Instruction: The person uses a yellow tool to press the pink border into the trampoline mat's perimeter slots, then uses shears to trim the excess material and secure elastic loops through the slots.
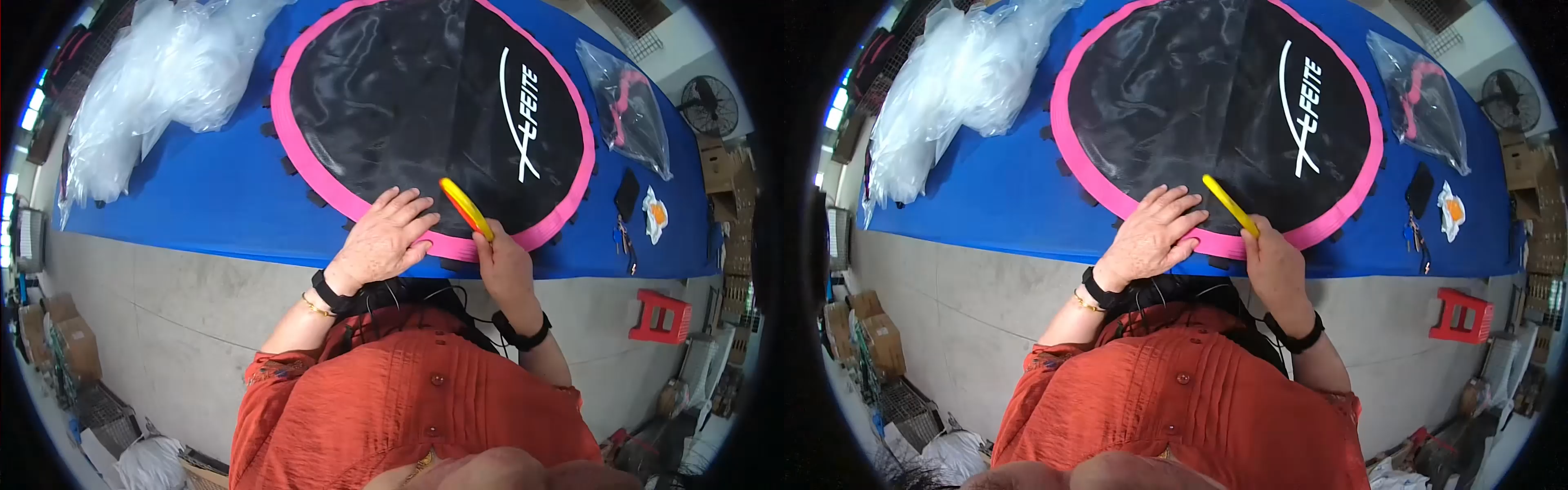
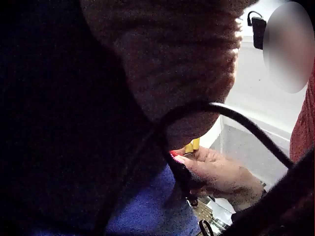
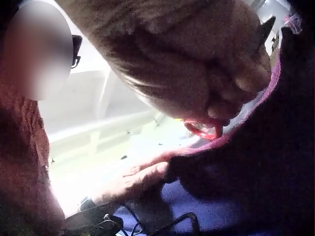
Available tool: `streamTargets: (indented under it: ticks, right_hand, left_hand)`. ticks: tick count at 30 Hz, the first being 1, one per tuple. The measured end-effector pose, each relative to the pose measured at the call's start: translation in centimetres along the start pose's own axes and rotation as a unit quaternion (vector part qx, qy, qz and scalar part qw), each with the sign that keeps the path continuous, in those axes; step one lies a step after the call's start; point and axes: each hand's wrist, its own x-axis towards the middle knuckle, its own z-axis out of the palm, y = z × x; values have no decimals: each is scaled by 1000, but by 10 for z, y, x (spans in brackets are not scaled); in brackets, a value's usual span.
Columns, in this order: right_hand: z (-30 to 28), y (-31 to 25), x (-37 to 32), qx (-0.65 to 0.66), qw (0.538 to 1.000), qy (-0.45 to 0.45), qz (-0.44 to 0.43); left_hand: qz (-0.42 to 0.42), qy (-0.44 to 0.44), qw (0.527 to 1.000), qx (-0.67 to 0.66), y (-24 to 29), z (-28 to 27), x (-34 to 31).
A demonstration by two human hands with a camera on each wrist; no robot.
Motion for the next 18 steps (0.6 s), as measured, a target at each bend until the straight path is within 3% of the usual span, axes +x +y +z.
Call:
streamTargets:
  ticks: [10,18]
  right_hand:
    - [1,-10,7,-11,1000,-7,-22]
    - [15,-5,26,7,997,39,-63]
  left_hand:
    - [-8,-15,1000,7,1,-2,1]
    - [-11,-22,999,20,4,-3,1]
